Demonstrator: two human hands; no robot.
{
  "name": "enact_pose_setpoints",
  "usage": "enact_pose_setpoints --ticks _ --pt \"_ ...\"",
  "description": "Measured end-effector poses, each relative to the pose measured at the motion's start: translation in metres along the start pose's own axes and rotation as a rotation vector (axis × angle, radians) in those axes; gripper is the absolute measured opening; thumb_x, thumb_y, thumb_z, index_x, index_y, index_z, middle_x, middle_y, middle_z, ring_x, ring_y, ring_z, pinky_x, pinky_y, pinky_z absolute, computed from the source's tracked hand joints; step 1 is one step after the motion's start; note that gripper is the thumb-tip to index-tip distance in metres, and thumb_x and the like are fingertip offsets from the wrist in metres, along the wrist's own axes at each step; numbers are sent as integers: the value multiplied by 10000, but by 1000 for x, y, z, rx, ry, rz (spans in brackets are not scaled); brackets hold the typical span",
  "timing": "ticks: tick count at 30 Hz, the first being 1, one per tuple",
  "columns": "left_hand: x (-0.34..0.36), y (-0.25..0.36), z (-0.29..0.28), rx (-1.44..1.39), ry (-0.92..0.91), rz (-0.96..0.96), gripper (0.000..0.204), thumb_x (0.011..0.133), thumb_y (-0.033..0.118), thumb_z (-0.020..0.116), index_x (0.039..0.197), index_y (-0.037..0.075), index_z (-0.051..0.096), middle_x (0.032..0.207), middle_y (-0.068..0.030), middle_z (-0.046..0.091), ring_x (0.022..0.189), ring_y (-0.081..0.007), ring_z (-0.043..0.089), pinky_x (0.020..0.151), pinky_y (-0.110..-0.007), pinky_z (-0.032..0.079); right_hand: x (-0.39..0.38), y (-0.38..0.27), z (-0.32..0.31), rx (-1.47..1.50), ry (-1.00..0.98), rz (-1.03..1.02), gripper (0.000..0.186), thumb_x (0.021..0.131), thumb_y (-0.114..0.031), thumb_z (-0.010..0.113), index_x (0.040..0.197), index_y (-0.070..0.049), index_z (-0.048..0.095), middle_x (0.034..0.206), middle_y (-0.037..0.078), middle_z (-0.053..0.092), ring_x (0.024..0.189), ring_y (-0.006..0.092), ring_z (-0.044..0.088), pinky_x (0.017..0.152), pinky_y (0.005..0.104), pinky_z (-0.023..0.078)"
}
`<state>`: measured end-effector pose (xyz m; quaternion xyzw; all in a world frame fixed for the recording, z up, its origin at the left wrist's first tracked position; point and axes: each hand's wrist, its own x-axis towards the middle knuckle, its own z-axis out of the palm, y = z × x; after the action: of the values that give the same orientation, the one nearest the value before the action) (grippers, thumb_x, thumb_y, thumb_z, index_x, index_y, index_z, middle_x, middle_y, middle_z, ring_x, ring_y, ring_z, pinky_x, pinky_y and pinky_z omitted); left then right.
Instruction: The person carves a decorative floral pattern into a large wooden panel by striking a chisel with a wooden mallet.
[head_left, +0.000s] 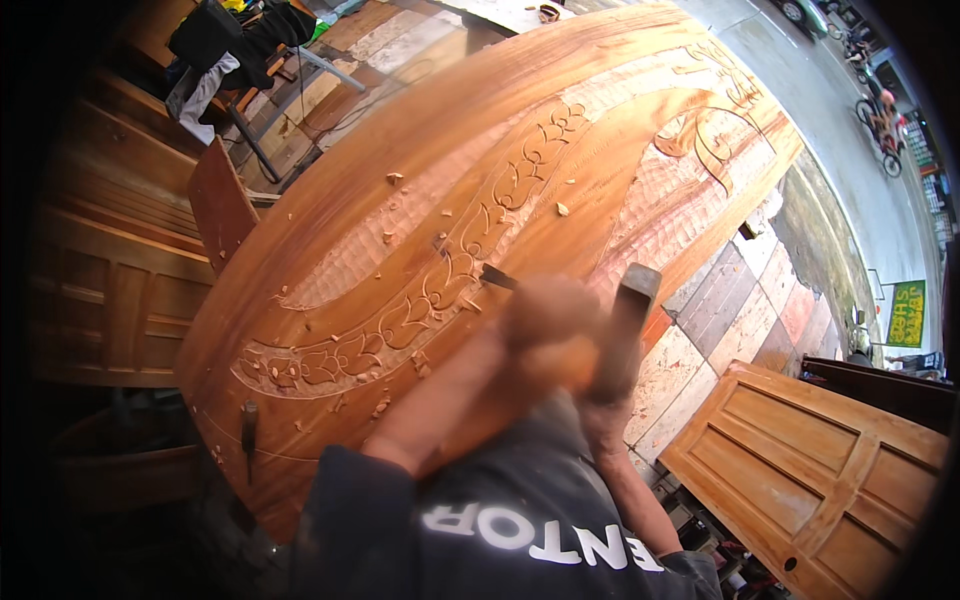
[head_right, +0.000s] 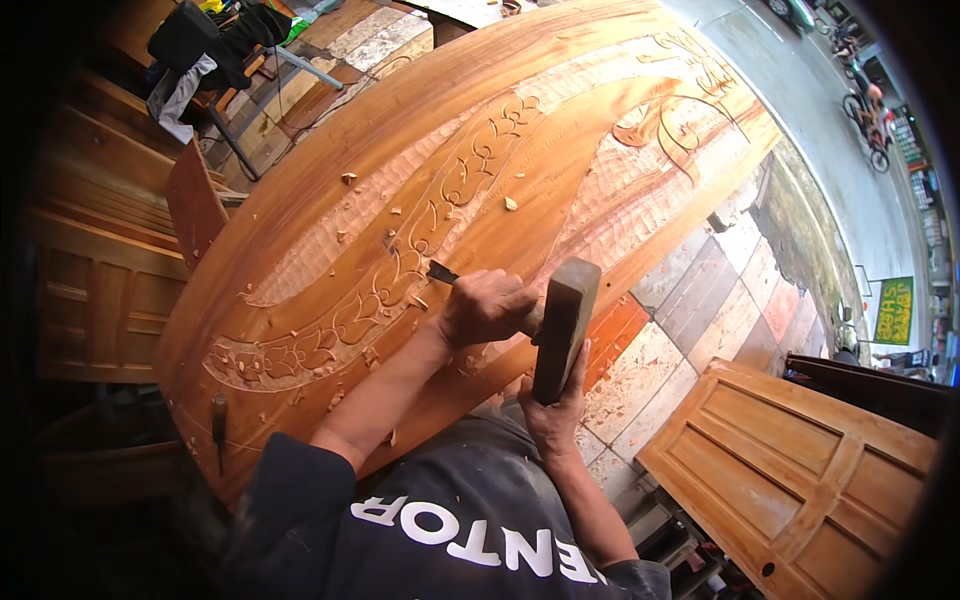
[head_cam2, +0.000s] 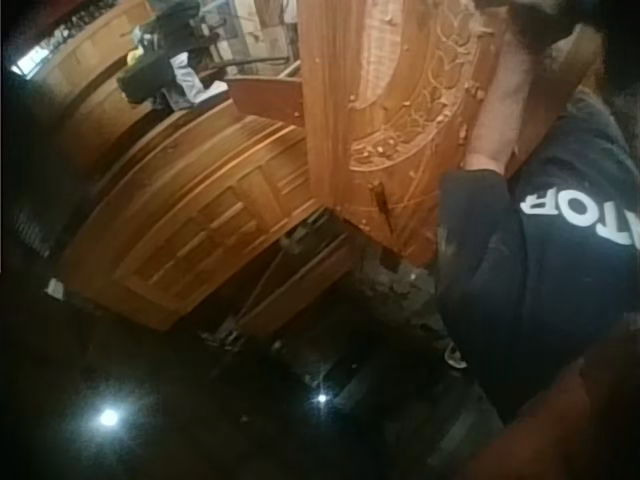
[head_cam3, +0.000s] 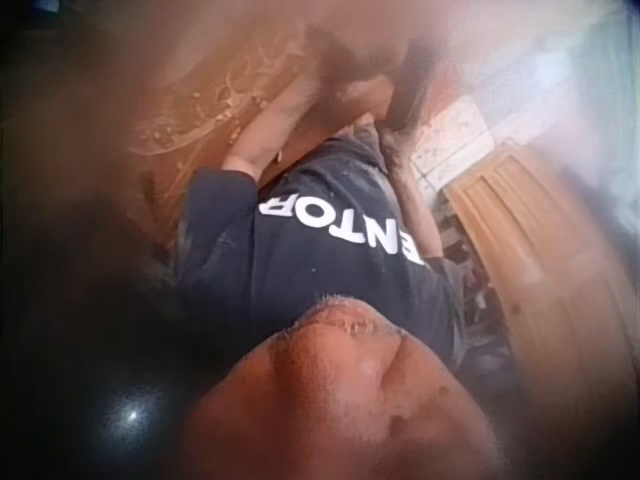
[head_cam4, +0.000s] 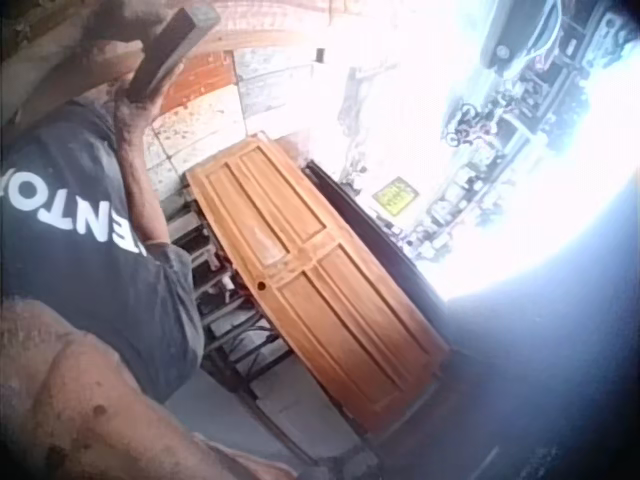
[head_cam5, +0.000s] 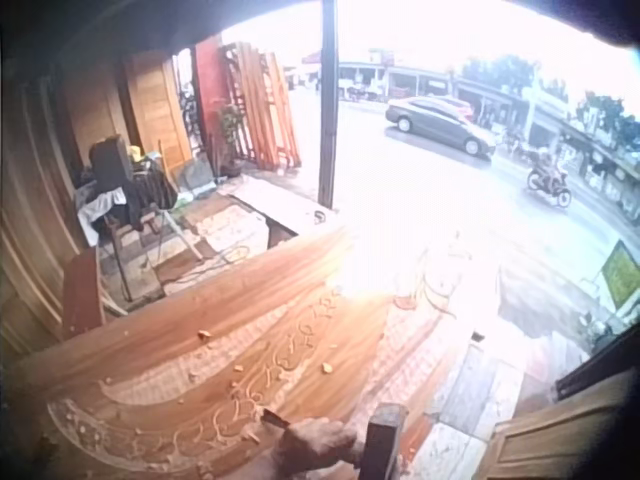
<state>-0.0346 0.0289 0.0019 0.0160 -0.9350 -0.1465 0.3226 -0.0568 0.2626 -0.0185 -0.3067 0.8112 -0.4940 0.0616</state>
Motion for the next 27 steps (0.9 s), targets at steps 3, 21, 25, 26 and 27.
enact_pose_setpoints --ticks 3,21,25,26,27 --pt "2 -3 -4 -17 81 65 142 868 226 714 941 203 594 689 2 461 580 -197 550 507 -366 461 3 -15 -11 273 56 314 1127 812 44 786 1712 -166 140 1095 83 643 844 183 665 764 306 574" --pt "-13 11 -25 -100 125 139 132 868 265 709 927 192 616 700 35 521 566 -141 549 495 -309 438 6 -68 -29 646 251 586 686 897 -56 756 1489 -46 408 964 110 639 750 182 658 674 327 576" --pt "-10 24 -37 -118 74 265 102 865 258 684 925 204 621 716 55 538 595 -121 570 504 -292 446 -2 -57 -38 465 190 499 658 885 -57 763 1461 -24 445 975 105 659 774 182 677 679 321 575" --pt "-8 19 -35 -112 68 261 94 866 257 678 924 207 623 717 59 541 605 -120 577 508 -289 448 -4 -58 -38 458 186 503 658 885 -57 763 1461 -24 445 975 105 659 774 182 677 679 321 575" --pt "-10 10 -26 -111 69 227 99 864 261 681 924 207 624 713 59 542 610 -122 579 511 -288 448 -1 -67 -37 439 201 495 511 854 -81 768 1297 -40 517 923 89 656 727 175 660 662 320 564"
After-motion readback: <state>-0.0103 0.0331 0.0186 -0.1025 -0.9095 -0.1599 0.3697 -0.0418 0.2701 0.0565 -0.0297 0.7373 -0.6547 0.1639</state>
